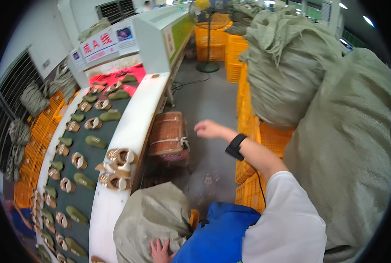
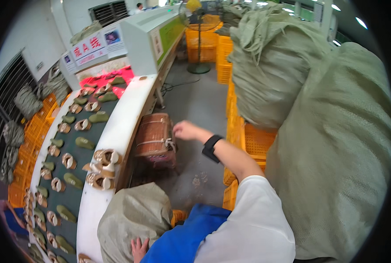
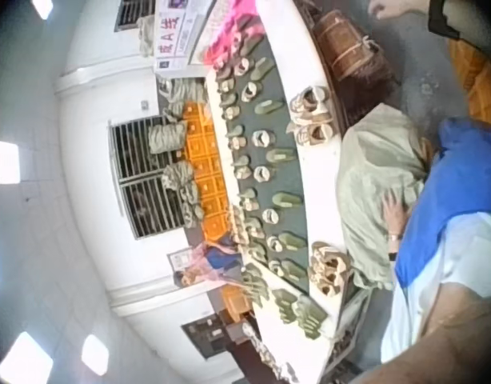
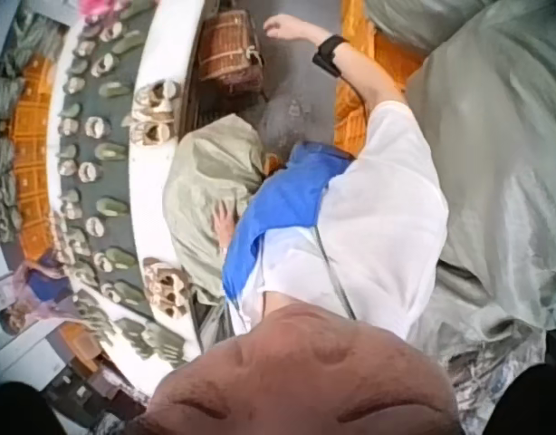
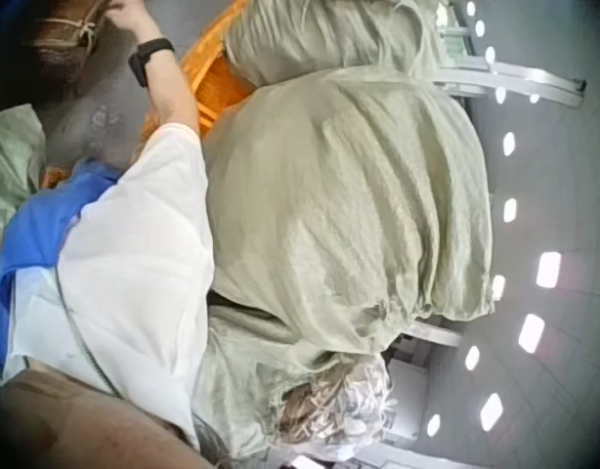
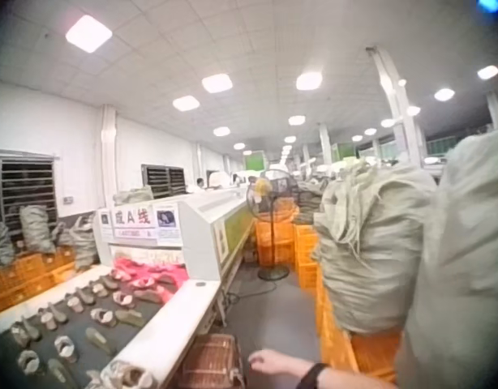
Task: The person places shoes and green shoe lasts onto a conveyor belt, then moves a large sack and pulls more shoes out of it to place them onto the belt. Finally, the person picks up a shoe that fell on the floor and places it with the others.
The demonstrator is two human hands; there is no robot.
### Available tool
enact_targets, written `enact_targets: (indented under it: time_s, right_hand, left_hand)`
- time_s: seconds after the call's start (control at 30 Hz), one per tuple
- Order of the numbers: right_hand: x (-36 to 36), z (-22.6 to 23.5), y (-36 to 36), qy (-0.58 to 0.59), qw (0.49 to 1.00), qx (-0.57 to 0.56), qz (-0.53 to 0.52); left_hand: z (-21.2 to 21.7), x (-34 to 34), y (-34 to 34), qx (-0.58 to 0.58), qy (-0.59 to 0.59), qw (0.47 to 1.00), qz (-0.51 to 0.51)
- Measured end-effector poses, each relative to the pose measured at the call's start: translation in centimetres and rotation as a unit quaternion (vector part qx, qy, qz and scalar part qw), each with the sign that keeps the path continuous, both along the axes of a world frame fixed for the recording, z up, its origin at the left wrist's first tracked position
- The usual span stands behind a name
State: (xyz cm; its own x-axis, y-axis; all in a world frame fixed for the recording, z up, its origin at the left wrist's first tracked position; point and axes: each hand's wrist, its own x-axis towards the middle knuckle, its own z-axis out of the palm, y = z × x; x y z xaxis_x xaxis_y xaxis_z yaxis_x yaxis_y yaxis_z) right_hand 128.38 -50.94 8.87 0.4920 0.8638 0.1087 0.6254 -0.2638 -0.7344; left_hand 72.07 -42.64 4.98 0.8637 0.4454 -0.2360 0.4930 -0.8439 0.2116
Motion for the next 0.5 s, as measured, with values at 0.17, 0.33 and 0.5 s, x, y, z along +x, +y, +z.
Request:
enact_targets:
  time_s: [0.17, 0.33, 0.5]
  right_hand:
    - [12.4, 16.2, -8.7, -0.324, 0.904, 0.153, -0.233]
    - [16.5, 31.6, -15.8, -0.538, 0.675, 0.290, -0.414]
    - [24.1, 36.7, -25.5, -0.651, 0.511, 0.029, -0.560]
  left_hand:
    - [8.8, 8.8, 2.9, -0.218, 0.192, 0.954, 0.071]
    - [19.6, 24.1, 6.9, -0.058, -0.184, 0.950, -0.244]
    - [25.4, 48.5, 6.0, 0.053, -0.353, 0.837, -0.414]
